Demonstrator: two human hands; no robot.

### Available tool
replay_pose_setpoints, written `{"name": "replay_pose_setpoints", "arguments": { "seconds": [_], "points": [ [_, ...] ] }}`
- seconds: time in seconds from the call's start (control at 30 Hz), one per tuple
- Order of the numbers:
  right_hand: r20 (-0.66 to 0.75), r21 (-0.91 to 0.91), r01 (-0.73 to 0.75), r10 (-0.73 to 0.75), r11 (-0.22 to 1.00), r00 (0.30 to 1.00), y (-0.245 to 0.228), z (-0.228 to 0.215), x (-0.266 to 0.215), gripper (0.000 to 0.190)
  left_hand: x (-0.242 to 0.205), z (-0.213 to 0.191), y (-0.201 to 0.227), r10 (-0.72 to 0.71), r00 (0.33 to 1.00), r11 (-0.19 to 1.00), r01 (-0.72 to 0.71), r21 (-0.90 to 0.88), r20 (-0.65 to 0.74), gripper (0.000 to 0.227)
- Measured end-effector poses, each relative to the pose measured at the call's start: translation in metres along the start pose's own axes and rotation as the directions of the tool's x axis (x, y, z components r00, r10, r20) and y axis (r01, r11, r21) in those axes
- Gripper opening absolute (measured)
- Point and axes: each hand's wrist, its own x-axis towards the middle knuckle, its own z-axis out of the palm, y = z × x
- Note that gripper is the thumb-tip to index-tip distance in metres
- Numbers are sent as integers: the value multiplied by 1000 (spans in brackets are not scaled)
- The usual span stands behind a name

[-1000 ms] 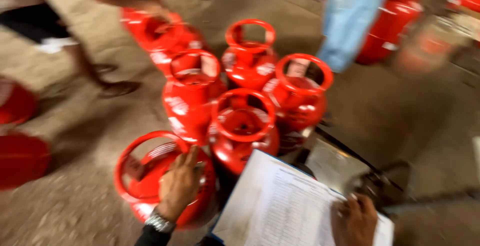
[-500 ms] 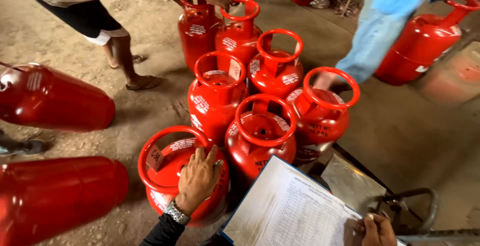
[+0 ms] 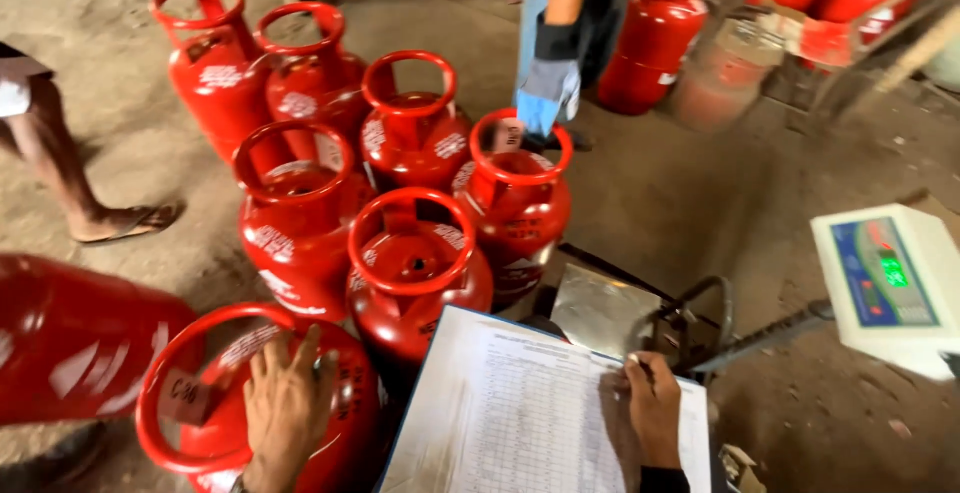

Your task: Recording the weight of gas cylinders on a data sheet after they are placed on a scale.

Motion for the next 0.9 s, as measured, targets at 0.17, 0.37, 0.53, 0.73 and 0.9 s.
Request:
{"name": "replay_pose_setpoints", "arguments": {
  "seconds": [0.17, 0.37, 0.53, 0.73, 0.9],
  "points": [
    [37, -10, -94, 94, 996, 995, -28, 5, -5, 16, 0, 7, 13, 93, 962, 987, -123, -106, -259, 40],
    [36, -8, -78, 78, 997, 996, -24, 4, -3, 16, -1, 20, 64, 194, 958, 692, -285, -663, -210, 21],
    [15, -69, -74, 75, 995, 997, -32, 0, -5, 17, 4, 19, 112, 211, 974, 577, -52, -815, 87, 21],
    [38, -58, -63, 65, 996, 997, -36, 1, -8, 16, 28, 26, 152, 324, 946, 439, -147, -886, 4, 18],
    [68, -42, -64, 66, 997, 995, -41, 1, -9, 17, 73, 12, 185, 391, 902, 361, -335, -871, -184, 19]
  ]
}}
